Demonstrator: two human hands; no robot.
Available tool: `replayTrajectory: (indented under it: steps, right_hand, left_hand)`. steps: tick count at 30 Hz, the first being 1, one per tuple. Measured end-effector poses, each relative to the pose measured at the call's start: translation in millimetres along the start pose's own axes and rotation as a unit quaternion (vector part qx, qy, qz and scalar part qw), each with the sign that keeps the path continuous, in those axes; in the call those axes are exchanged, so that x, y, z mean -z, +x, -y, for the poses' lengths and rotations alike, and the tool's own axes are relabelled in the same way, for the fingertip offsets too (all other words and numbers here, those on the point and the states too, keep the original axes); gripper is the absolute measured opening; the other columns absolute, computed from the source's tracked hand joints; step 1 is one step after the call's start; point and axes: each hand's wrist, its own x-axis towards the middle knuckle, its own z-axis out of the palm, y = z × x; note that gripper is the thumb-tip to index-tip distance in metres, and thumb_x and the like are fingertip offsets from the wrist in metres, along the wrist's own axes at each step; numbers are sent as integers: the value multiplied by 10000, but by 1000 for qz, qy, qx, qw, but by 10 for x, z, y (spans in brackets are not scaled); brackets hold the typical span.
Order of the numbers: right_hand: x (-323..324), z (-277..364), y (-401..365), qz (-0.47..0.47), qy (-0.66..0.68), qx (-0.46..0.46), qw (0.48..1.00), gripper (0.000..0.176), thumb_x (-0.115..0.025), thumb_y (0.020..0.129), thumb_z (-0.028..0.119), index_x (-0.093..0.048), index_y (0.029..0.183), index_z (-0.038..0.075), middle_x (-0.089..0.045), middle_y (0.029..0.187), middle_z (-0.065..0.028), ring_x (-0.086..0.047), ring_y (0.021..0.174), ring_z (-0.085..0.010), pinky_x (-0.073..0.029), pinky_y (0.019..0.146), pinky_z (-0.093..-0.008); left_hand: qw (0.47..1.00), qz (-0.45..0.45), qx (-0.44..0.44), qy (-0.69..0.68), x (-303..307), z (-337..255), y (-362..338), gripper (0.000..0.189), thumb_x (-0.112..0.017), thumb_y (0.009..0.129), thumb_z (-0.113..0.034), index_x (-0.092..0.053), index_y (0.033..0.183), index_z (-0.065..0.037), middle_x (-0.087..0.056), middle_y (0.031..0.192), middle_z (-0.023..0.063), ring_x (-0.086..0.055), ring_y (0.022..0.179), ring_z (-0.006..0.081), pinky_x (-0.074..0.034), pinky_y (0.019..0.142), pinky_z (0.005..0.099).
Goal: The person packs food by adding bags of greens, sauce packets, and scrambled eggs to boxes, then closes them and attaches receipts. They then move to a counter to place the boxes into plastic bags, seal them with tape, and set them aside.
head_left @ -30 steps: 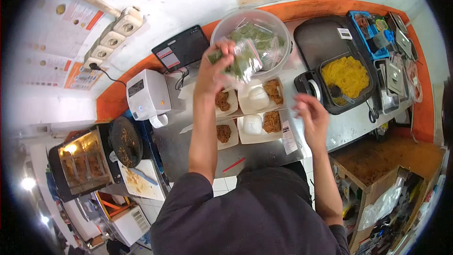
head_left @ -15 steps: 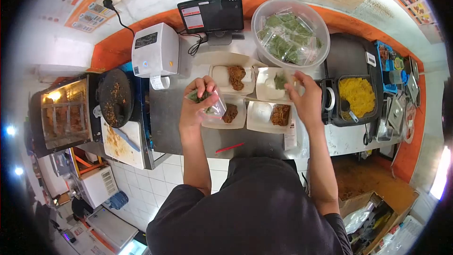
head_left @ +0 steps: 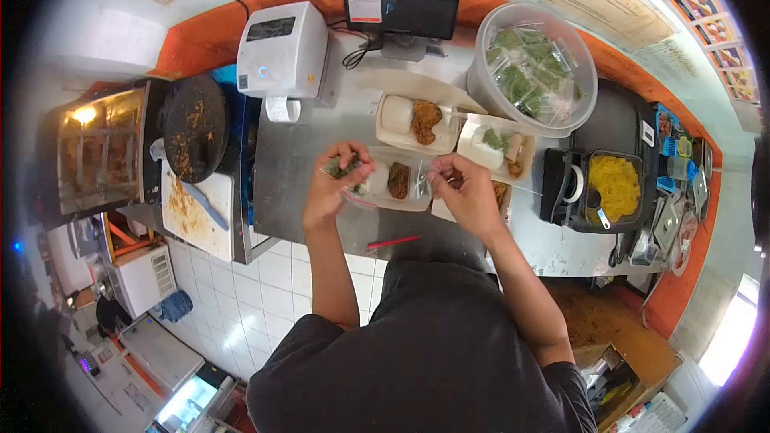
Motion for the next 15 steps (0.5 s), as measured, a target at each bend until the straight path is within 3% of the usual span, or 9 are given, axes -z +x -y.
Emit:
replayTrajectory:
  steps: [1, 3, 4, 8, 9, 10, 12, 14, 15]
  right_hand:
    - [-30, -12, 13, 6, 2, -3, 1000, 147, -673, 881, 48, -652, 999, -37, -686, 839, -113, -639, 713, -139, -525, 656, -295]
    - [-80, -29, 39, 6, -54, 80, 995, 171, -668, 882, 64, -655, 1013, -46, -692, 870, -167, -675, 755, -211, -540, 693, -338]
    - [-93, -50, 60, 32, -127, 135, 982, 253, -661, 882, 73, -636, 1099, -56, -685, 951, -211, -692, 815, -262, -545, 736, -359]
    - [-341, 111, 19, -22, -265, 209, 941, 308, -651, 898, 75, -603, 1172, -58, -685, 993, -180, -690, 846, -228, -550, 746, -340]
    - [-438, 175, -7, 2, -21, 94, 995, 297, -644, 906, 70, -598, 1172, -56, -683, 1000, -154, -682, 828, -209, -551, 726, -331]
    - [-487, 202, -33, 24, 225, -31, 974, 287, -637, 914, 66, -594, 1171, -55, -680, 1008, -128, -675, 810, -189, -552, 707, -322]
    - [-392, 168, -11, 47, 203, -28, 978, 302, -638, 918, 70, -581, 1188, -54, -677, 998, -104, -667, 803, -170, -552, 692, -312]
    - [-217, 102, 52, 69, 179, -23, 981, 318, -639, 921, 74, -569, 1204, -54, -674, 989, -81, -659, 797, -151, -551, 678, -302]
    - [-118, 43, 86, 35, 124, -32, 991, 368, -649, 909, 70, -541, 1238, -55, -677, 986, -98, -660, 785, -158, -549, 672, -301]
  left_hand:
    - [1000, -6, 3, 2, 61, -21, -33, 406, -743, 800, 54, -385, 735, -127, -549, 922, 48, -606, 865, 148, -495, 736, 278]
    - [998, -63, -22, 0, 129, -80, -59, 385, -732, 832, 22, -384, 752, -121, -558, 948, 46, -599, 866, 147, -496, 759, 272]
    - [997, -68, -21, 0, 127, -114, -62, 385, -732, 832, 22, -384, 752, -121, -558, 948, 46, -599, 866, 147, -496, 759, 272]
    - [997, -61, -35, 45, -66, -64, -19, 377, -726, 853, -2, -379, 763, -115, -556, 943, 46, -590, 877, 140, -493, 794, 283]
    - [996, -55, -40, 52, -147, -18, 17, 372, -719, 864, -7, -376, 765, -111, -554, 941, 46, -589, 880, 140, -491, 805, 287]
    - [996, -55, -38, 50, -237, 14, 42, 372, -719, 864, -7, -376, 765, -111, -554, 941, 46, -589, 880, 140, -491, 805, 287]
    - [990, 18, -91, 107, -405, 32, 113, 350, -680, 900, -10, -365, 773, -96, -545, 934, 43, -593, 891, 143, -489, 816, 291]
    - [991, 5, -104, 79, -473, 23, 177, 335, -659, 917, -15, -363, 781, -91, -544, 934, 41, -590, 895, 137, -484, 815, 285]
    - [992, -14, -113, 54, -497, 13, 195, 321, -639, 933, -20, -360, 789, -86, -543, 934, 39, -588, 899, 132, -478, 814, 279]
